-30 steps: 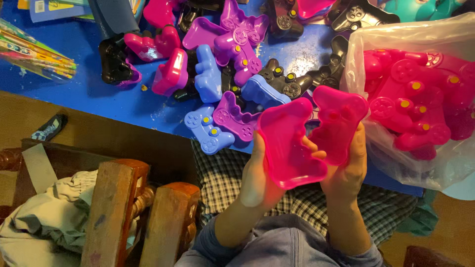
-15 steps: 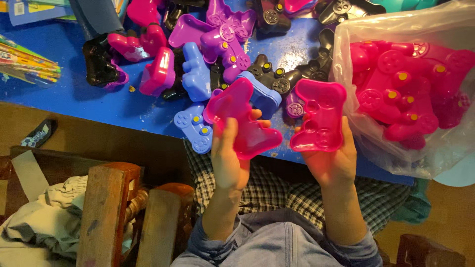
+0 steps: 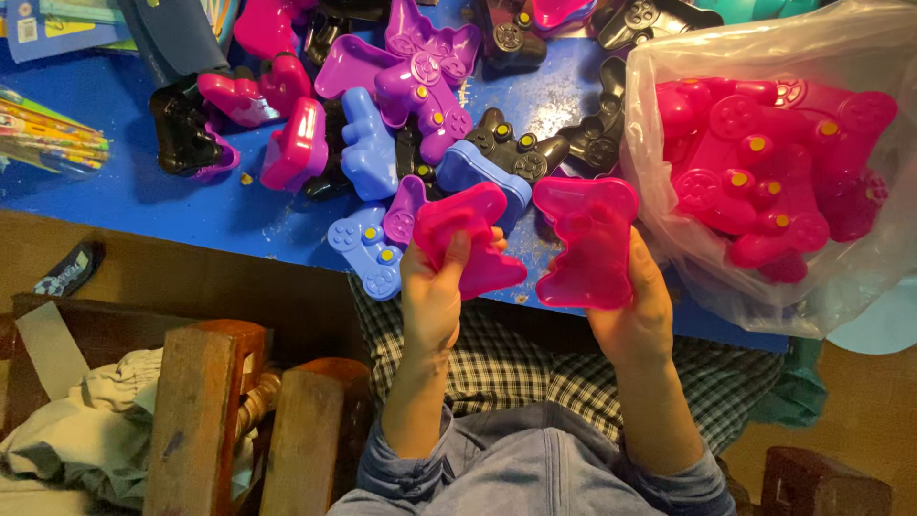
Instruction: The person picks up pink plastic toy game controller halves from a blue work table, aligns the two shell halves, and presses them together to snap them closed. They place each assembled controller into a plastic bag on the table and repeat the assembly with additional controller shells.
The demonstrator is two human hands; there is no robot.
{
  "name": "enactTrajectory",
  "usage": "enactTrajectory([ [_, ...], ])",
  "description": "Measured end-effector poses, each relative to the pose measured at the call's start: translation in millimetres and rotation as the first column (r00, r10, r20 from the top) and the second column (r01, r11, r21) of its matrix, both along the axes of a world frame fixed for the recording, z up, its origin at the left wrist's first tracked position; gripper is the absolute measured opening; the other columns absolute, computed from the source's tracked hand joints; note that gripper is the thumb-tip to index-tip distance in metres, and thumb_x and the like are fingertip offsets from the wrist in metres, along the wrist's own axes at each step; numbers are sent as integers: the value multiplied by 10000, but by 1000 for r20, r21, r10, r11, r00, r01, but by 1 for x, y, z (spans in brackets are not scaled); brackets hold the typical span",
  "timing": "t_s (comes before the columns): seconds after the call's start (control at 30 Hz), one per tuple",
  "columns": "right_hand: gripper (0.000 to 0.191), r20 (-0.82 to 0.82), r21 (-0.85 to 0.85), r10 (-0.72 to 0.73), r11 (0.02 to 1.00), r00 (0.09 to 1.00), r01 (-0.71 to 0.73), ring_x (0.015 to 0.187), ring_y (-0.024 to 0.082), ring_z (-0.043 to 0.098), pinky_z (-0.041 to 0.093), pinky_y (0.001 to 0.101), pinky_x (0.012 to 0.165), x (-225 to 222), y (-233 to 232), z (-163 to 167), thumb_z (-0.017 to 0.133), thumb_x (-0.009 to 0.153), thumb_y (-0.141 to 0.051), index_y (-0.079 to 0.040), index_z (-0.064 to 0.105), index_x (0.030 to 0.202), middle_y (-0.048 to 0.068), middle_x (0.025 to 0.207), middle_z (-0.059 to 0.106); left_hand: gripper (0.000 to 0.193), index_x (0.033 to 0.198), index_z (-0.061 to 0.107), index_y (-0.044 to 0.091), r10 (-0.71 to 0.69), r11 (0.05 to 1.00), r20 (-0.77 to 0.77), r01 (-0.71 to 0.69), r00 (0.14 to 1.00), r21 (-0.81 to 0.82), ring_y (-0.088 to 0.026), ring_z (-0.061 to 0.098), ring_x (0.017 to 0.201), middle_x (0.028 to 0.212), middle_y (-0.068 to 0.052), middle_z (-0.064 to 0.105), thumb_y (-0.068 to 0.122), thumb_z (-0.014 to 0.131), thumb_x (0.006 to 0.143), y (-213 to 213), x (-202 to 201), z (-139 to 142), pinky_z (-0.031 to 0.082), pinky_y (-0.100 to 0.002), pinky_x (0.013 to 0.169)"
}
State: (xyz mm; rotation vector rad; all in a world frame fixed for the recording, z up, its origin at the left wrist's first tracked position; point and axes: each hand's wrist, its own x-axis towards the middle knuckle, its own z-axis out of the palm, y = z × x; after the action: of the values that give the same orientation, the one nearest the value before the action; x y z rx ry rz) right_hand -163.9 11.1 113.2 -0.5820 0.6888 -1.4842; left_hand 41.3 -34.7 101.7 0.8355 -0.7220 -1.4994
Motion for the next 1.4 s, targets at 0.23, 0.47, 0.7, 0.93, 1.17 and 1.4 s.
enactTrajectory([
  [0.23, 580, -270, -102, -136, 988, 953, 112, 1283, 245, 607, 476, 427, 1148, 8, 10, 1, 558, 1119, -377, 39, 456, 1511, 163, 1417, 595, 272, 1198, 656, -52, 21, 999, -68, -18, 997, 47, -229, 725, 754, 895, -98, 715, 180, 592, 1071, -8, -9, -18, 612, -394, 687],
  [0.47, 615, -605, -333, -385, 917, 697, 217, 1209, 205, 594, 534, 365, 1021, 37, 15, 10, 646, 1077, -365, -5, 427, 1524, 87, 1345, 518, 592, 1559, 305, 104, -124, 976, -51, 112, 991, -188, -230, 592, 1259, 1376, -132, 557, 358, 563, 1090, -3, -23, -11, 485, -416, 1126],
  [0.7, 538, -810, -554, -566, 824, 151, 117, 1188, 238, 553, 470, 364, 1049, 45, 8, 11, 706, 1027, -335, -42, 569, 1457, 129, 1332, 541, 679, 1650, 233, 6, -81, 934, 131, 121, 988, -336, -278, 289, 1607, 1696, -150, 310, 475, 333, 1169, 12, -39, 11, 216, -436, 1350],
  [0.93, 526, -786, -576, -591, 807, 180, 133, 1211, 239, 551, 474, 365, 1071, 46, 6, 2, 695, 1051, -341, -62, 562, 1476, 127, 1352, 531, 673, 1672, 192, 7, -124, 926, 162, 173, 979, -335, -273, 329, 1585, 1678, -165, 345, 441, 337, 1179, 22, -44, 25, 232, -424, 1348],
  [1.17, 521, -771, -579, -600, 800, 215, 157, 1236, 250, 541, 468, 373, 1098, 47, 6, -3, 690, 1068, -354, -60, 554, 1477, 140, 1375, 517, 681, 1666, 190, -7, -114, 925, 200, 177, 973, -336, -267, 319, 1589, 1687, -166, 325, 448, 329, 1180, 25, -46, 24, 236, -416, 1343],
  [1.4, 536, -763, -589, -611, 792, 212, 162, 1238, 255, 534, 463, 383, 1092, 49, 5, -8, 692, 1058, -374, -58, 551, 1467, 142, 1369, 521, 690, 1659, 208, -16, -80, 930, 230, 155, 970, -332, -272, 306, 1590, 1689, -160, 321, 458, 325, 1172, 26, -49, 17, 238, -416, 1334],
])
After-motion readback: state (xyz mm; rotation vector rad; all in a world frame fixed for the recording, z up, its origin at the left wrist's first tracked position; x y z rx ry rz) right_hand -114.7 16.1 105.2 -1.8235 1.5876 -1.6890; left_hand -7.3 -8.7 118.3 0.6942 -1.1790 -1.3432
